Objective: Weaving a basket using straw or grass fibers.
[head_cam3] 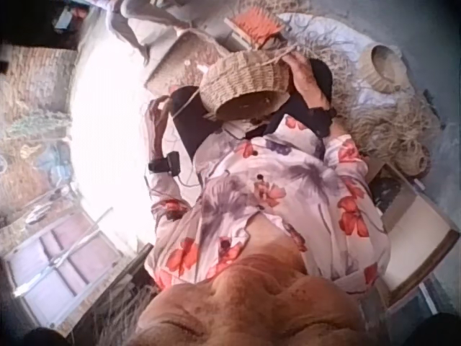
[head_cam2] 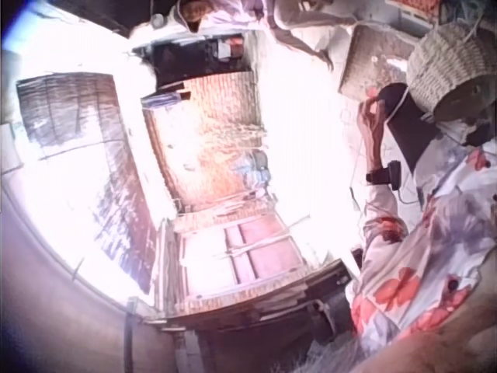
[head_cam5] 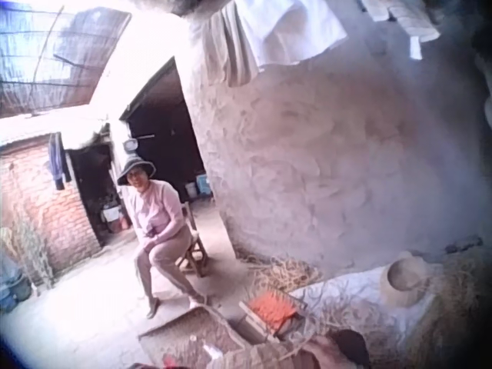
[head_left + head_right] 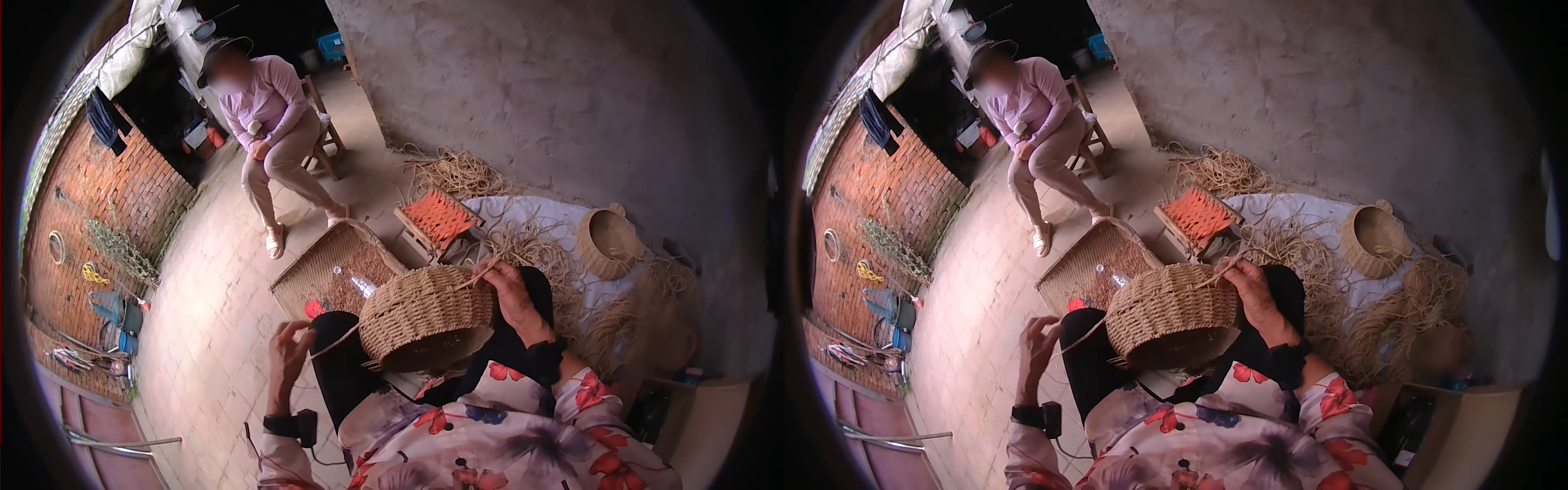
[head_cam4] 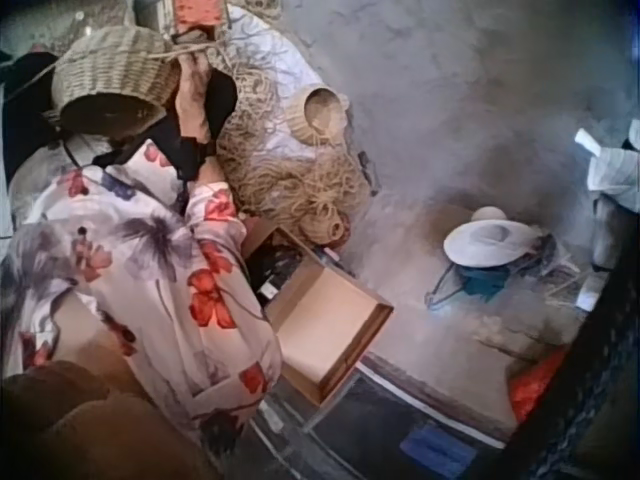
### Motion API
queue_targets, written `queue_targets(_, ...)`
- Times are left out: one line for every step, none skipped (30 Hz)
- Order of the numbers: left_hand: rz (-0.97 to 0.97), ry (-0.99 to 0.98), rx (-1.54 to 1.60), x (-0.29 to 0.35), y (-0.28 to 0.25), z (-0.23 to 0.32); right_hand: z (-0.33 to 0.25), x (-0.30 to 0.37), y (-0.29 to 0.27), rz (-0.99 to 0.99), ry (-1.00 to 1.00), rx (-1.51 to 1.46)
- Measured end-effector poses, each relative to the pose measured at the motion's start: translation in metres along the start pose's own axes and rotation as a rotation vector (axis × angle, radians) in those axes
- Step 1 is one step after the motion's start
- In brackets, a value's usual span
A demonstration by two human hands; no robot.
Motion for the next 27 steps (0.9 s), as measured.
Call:
queue_targets(-0.003,0.110,0.150,-0.001,0.026,0.040,-0.001,0.001,-0.001,-0.003,-0.002,-0.015)
queue_targets(-0.019,0.240,0.155,-0.001,0.047,0.076,-0.001,0.001,-0.002,0.010,0.001,-0.027)
queue_targets(-0.100,0.205,0.147,0.002,0.065,0.100,-0.002,0.002,-0.002,-0.001,-0.002,-0.054)
queue_targets(-0.102,0.322,0.140,0.002,0.077,0.126,-0.003,0.003,-0.003,0.006,-0.003,-0.080)
queue_targets(-0.127,0.354,0.117,0.001,0.086,0.143,-0.004,0.004,-0.003,-0.001,0.004,-0.111)
queue_targets(-0.177,0.388,0.110,0.000,0.092,0.156,-0.006,0.005,-0.003,0.000,-0.007,-0.094)
queue_targets(-0.164,0.380,0.120,-0.002,0.092,0.162,-0.006,0.005,-0.003,-0.014,-0.008,-0.081)
queue_targets(-0.178,0.360,0.128,-0.002,0.095,0.165,-0.006,0.005,-0.002,-0.019,0.001,-0.071)
queue_targets(-0.219,0.303,0.109,-0.003,0.098,0.162,-0.008,0.006,0.000,-0.052,-0.024,-0.065)
queue_targets(-0.186,0.361,0.130,-0.003,0.098,0.162,-0.009,0.006,0.001,-0.061,-0.057,0.018)
queue_targets(-0.178,0.385,0.126,-0.002,0.099,0.157,-0.011,0.007,0.002,-0.067,-0.092,0.093)
queue_targets(-0.178,0.409,0.128,-0.002,0.099,0.149,-0.011,0.007,0.004,-0.078,-0.110,0.168)
queue_targets(-0.131,0.398,0.074,-0.002,0.095,0.135,-0.013,0.007,0.004,-0.071,-0.132,0.192)
queue_targets(-0.093,0.388,0.028,-0.003,0.088,0.118,-0.014,0.007,0.004,-0.056,-0.136,0.194)
queue_targets(-0.051,0.410,0.006,-0.002,0.076,0.099,-0.014,0.007,0.004,-0.043,-0.122,0.190)
queue_targets(-0.014,0.383,-0.020,-0.006,0.056,0.072,-0.014,0.007,0.003,-0.020,-0.086,0.179)
queue_targets(0.036,0.322,-0.050,-0.010,0.028,0.041,-0.017,0.008,0.005,-0.047,-0.132,0.196)
queue_targets(0.099,0.332,-0.170,-0.016,-0.001,0.010,-0.019,0.009,0.006,-0.065,-0.158,0.206)
queue_targets(0.146,0.273,-0.285,-0.017,-0.036,-0.025,-0.021,0.010,0.007,-0.083,-0.184,0.215)
queue_targets(0.176,0.217,-0.391,-0.018,-0.070,-0.058,-0.020,0.009,0.007,-0.078,-0.176,0.229)
queue_targets(0.221,0.163,-0.510,-0.015,-0.104,-0.087,-0.020,0.009,0.007,-0.077,-0.168,0.244)
queue_targets(0.219,0.047,-0.642,-0.011,-0.131,-0.114,-0.019,0.009,0.008,-0.087,-0.161,0.246)
queue_targets(0.239,0.040,-0.721,-0.005,-0.150,-0.128,-0.018,0.007,0.007,-0.075,-0.176,0.266)
queue_targets(0.183,-0.104,-0.852,0.001,-0.161,-0.142,-0.017,0.006,0.008,-0.074,-0.192,0.273)
queue_targets(0.069,-0.140,-0.951,0.004,-0.157,-0.145,-0.015,0.005,0.009,-0.069,-0.185,0.279)
queue_targets(0.046,-0.088,-0.845,0.010,-0.147,-0.132,-0.013,0.005,0.009,-0.058,-0.208,0.270)
queue_targets(0.056,0.002,-0.766,0.007,-0.126,-0.112,-0.012,0.004,0.009,-0.041,-0.212,0.259)
Point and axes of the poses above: each hand's wrist, its own x-axis away from the middle knuckle, its own y-axis out of the palm, z = x × y, the point moved 5 cm from there along -x, towards the middle knuckle, and after that the axes turned 15 degrees about z, right-handed, at the moved point
